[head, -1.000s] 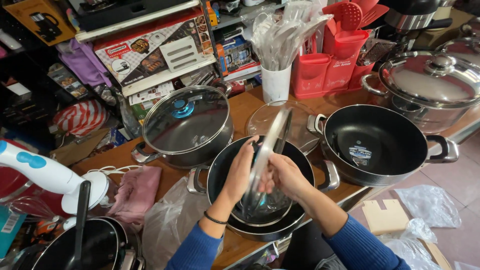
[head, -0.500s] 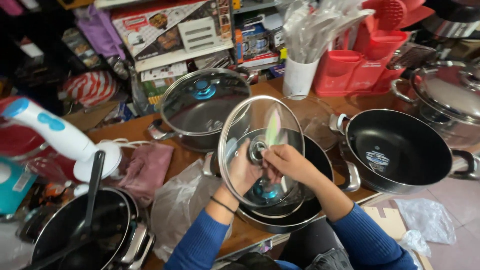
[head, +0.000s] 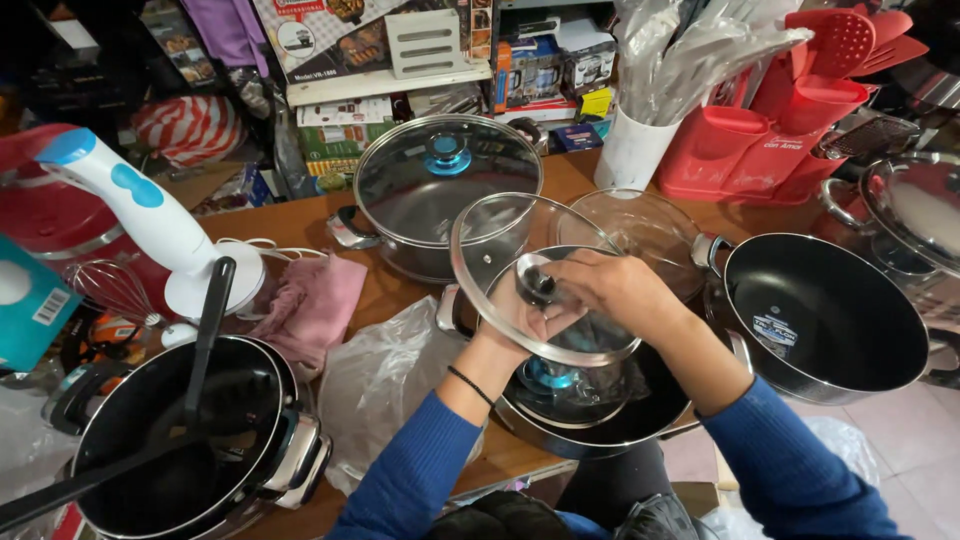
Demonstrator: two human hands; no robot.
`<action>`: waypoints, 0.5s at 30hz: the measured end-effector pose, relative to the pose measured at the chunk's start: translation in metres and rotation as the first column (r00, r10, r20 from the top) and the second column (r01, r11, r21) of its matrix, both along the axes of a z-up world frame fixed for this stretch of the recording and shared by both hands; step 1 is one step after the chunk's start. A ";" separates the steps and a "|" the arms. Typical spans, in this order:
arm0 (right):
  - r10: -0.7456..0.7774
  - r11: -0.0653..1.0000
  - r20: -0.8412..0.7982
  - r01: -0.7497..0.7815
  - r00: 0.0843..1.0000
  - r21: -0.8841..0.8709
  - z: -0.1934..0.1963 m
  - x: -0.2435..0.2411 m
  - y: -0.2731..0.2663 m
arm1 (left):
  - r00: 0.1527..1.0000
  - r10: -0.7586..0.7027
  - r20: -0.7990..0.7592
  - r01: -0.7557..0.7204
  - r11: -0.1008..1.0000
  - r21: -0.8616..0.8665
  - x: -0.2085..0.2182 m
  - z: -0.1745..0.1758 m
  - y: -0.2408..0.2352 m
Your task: Assembling glass lids for pots by attaching knobs and handles and placing them on the pots
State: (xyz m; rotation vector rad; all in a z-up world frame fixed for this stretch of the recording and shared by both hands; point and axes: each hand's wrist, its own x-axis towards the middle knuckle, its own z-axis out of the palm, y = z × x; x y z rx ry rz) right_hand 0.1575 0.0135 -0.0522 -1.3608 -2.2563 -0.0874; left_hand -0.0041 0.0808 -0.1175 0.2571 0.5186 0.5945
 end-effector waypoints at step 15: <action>-0.125 0.949 0.558 -0.065 0.820 0.308 -0.014 0.008 0.028 | 0.998 -0.042 0.036 0.038 0.994 0.102 -0.001 -0.007 -0.004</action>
